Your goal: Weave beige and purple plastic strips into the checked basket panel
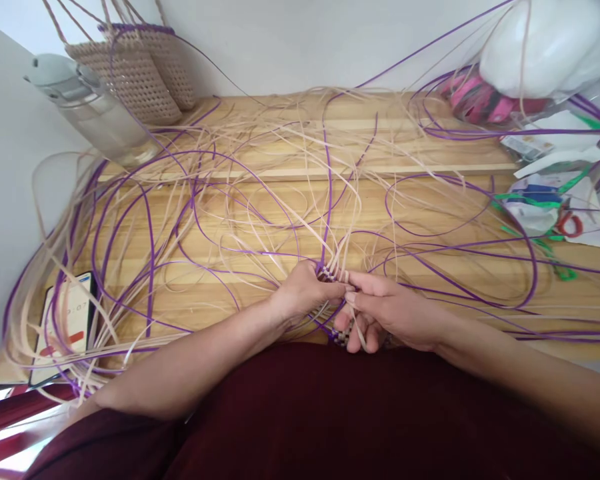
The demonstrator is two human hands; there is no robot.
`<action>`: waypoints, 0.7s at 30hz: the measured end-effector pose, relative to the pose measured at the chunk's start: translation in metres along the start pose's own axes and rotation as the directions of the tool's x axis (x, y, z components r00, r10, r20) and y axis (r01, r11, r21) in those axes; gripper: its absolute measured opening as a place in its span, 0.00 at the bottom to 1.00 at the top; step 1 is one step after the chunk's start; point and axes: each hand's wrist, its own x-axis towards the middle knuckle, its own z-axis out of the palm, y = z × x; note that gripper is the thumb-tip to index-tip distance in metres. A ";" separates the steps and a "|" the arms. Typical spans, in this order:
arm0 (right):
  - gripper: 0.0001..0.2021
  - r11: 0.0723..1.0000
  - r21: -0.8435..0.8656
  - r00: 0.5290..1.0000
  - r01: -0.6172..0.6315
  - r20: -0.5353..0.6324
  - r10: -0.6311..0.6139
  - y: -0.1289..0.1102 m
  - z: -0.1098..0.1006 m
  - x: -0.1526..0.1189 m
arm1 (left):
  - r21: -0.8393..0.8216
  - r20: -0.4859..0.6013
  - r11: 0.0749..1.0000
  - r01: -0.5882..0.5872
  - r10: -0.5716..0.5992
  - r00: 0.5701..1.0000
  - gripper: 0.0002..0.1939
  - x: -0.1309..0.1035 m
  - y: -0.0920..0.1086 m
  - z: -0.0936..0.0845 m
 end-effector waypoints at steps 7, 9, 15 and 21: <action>0.10 0.804 -0.577 0.965 0.144 -0.097 -0.243 -0.010 -0.020 -0.004 | 0.012 -0.056 0.997 -0.074 0.075 0.996 0.06 -0.002 -0.001 0.005; 0.12 0.664 -0.721 0.917 0.197 -0.105 -0.386 -0.016 -0.028 -0.003 | 0.009 -0.067 0.997 -0.078 0.078 0.995 0.06 -0.002 -0.001 0.006; 0.13 0.801 -0.553 0.879 0.228 -0.237 -0.414 -0.013 -0.037 0.011 | 0.008 -0.094 0.999 -0.048 0.048 0.994 0.07 -0.002 0.001 0.007; 0.12 0.408 -0.804 0.765 0.432 0.088 -0.638 -0.011 -0.053 0.022 | 0.015 -0.081 0.996 -0.088 0.089 0.993 0.08 -0.001 0.001 0.005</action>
